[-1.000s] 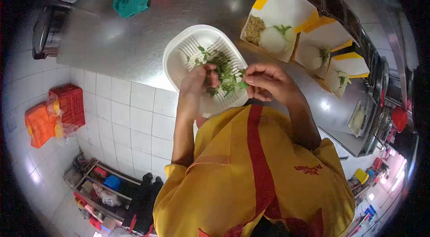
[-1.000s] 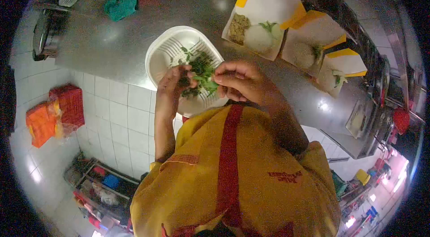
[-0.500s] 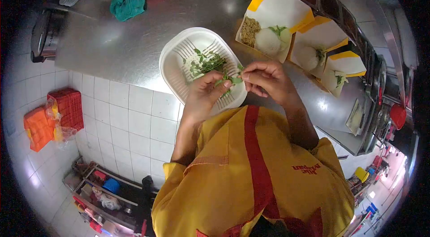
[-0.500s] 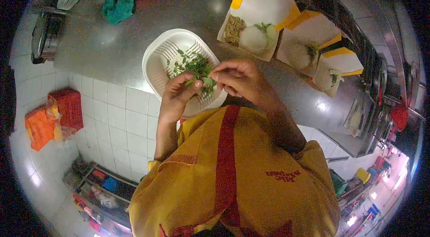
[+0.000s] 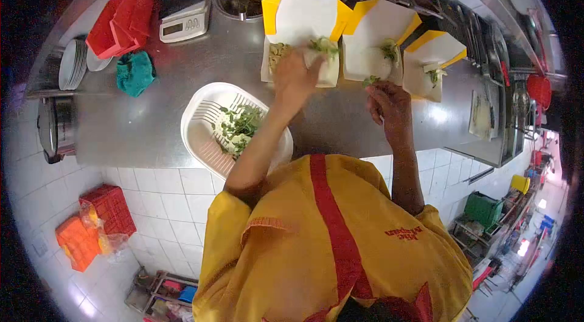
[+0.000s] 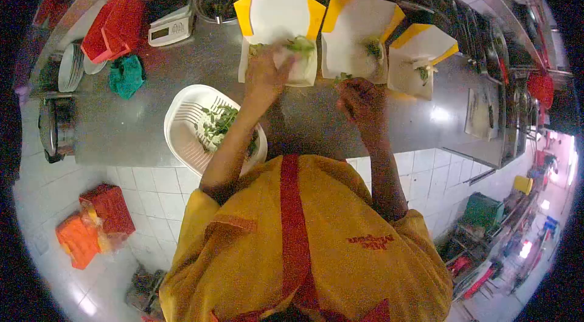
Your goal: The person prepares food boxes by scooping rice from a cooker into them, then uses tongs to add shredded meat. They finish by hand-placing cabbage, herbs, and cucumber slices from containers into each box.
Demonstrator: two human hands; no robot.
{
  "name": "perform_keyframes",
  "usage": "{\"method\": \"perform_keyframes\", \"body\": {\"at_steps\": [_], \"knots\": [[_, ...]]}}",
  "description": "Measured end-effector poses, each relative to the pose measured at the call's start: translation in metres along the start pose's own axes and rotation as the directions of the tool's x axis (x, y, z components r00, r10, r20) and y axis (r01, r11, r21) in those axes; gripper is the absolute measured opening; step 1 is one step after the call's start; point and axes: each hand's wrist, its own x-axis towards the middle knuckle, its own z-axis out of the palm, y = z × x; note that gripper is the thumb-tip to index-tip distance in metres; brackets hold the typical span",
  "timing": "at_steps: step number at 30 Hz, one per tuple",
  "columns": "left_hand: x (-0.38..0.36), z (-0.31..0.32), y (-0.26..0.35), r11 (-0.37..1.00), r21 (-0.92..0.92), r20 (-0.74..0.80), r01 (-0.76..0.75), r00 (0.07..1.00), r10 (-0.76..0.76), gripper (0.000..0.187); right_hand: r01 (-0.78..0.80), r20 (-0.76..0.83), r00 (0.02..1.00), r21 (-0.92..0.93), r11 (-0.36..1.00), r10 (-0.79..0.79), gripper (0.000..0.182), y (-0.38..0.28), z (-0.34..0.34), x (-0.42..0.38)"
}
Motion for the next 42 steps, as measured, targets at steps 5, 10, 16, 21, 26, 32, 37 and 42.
{"method": "perform_keyframes", "body": {"at_steps": [5,10,16,21,26,32,37,42], "knots": [[-0.008,-0.028,0.01,0.968,0.231,-0.061,-0.102,0.991,0.119,0.036,-0.078,-0.073,0.994,0.025,0.997,0.08,0.016,0.016,-0.019,-0.003],[-0.071,-0.112,0.04,0.965,0.15,-0.267,0.214,0.949,-0.169,0.022,0.075,-0.128,0.984,-0.348,0.934,-0.127,0.018,0.074,-0.057,0.014],[-0.149,-0.161,-0.031,0.912,-0.021,-0.584,0.41,0.735,-0.344,0.032,0.197,-0.195,0.922,-0.507,0.839,-0.334,0.016,0.09,-0.076,0.036],[-0.182,-0.172,-0.055,0.842,0.095,-0.584,0.531,0.715,-0.385,0.038,0.205,-0.219,0.856,-0.689,0.696,-0.469,0.015,0.061,-0.078,0.091],[-0.214,-0.144,-0.079,0.732,-0.041,-0.413,0.68,0.656,-0.632,0.058,0.271,-0.188,0.78,-0.758,0.593,-0.597,0.015,0.064,-0.053,0.087],[-0.236,-0.1,-0.052,0.85,-0.285,-0.361,0.442,0.772,-0.523,0.077,0.312,0.355,0.917,-0.358,0.88,-0.181,0.04,0.047,0.033,-0.015],[-0.185,-0.165,-0.009,0.895,-0.262,-0.216,0.362,0.882,-0.419,0.08,0.899,0.551,0.414,-0.121,0.422,-0.724,0.062,0.006,0.062,-0.039],[-0.1,-0.218,0.099,0.859,-0.453,-0.02,0.238,0.961,-0.277,0.082,0.969,0.556,-0.098,-0.134,-0.206,-0.826,0.048,-0.029,0.029,-0.063]]}}
